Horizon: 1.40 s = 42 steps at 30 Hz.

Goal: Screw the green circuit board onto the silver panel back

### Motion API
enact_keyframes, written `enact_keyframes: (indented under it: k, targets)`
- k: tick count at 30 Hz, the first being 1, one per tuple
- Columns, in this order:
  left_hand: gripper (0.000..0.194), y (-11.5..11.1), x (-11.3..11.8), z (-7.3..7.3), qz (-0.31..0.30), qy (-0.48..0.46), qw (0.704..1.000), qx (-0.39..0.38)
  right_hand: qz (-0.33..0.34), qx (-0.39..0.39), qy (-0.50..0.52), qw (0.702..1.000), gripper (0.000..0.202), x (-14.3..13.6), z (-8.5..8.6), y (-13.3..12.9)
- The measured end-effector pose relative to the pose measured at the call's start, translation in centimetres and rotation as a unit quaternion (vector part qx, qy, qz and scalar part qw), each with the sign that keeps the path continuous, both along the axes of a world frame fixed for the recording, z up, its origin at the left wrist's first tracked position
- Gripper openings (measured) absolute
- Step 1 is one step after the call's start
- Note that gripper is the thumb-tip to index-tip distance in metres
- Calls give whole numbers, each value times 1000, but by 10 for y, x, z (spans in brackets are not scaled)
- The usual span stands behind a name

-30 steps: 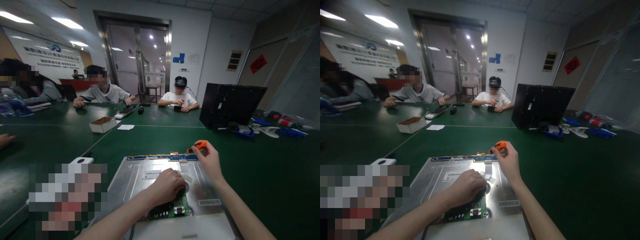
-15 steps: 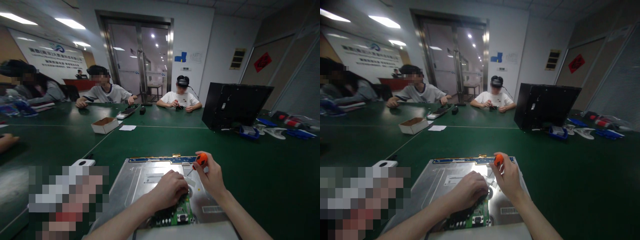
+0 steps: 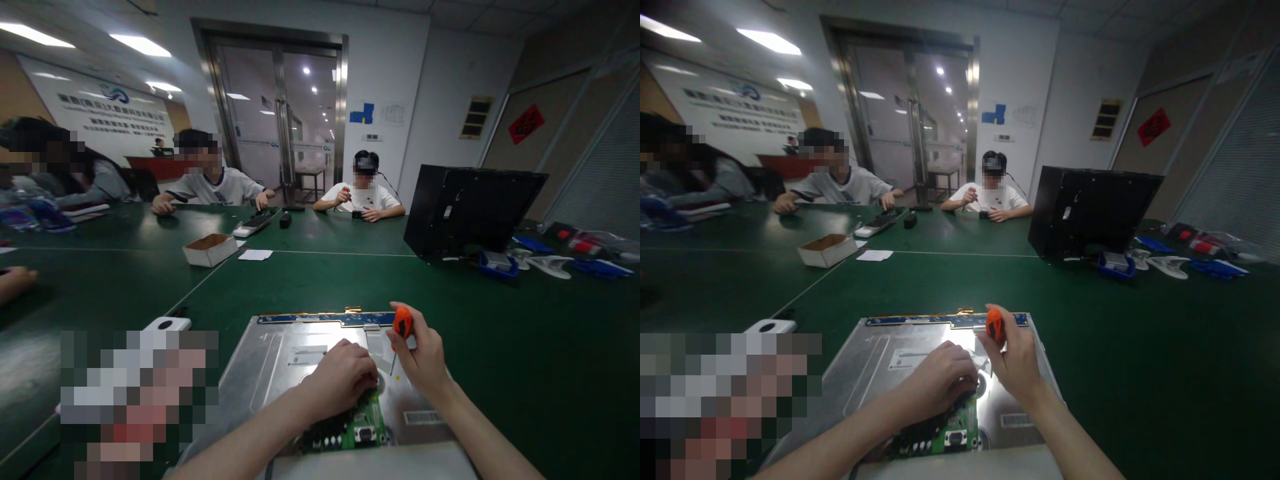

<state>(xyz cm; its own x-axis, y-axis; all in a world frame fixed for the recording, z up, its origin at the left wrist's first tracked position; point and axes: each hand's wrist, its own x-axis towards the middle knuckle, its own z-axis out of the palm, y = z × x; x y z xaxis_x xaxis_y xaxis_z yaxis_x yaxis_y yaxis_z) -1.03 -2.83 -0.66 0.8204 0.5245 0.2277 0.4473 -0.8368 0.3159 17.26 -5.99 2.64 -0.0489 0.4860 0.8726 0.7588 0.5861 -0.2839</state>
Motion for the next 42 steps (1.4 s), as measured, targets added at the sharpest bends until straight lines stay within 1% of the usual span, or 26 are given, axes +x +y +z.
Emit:
enact_keyframes:
  k: [4, 9, 14, 18, 21, 27, 37, 42]
  targets:
    - [7, 1, 2, 2, 8, 10, 1000, 1, 7, -10, -2, 1000, 33, -1, 1, 0]
    - [8, 2, 3, 3, 19, 14, 1000, -6, 8, 14, -23, 1000, 33, -7, 3, -4]
    - [7, 0, 0, 4, 11, 12, 1000, -12, 10, 15, -9, 1000, 33, -9, -2, -6]
    - [8, -1, -2, 9, -6, 29, 1000, 7, 40, -1, 20, 999, 35, -10, -7, -7]
    - [9, -2, -3, 10, -11, 38, 999, 12, 66, 1, 24, 998, 38, -12, -6, -7]
    - [8, -1, -2, 8, -10, 43, 999, 13, 78, 2, 20, 997, 39, -14, -4, -6]
    - [6, -1, -3, 7, -9, 39, 999, 5, 75, -12, 16, 997, 42, -13, -8, -4]
    - [12, 0, -2, 2, -10, 25, 1000, 1, 104, -26, -1, 994, 49, -12, -9, -3]
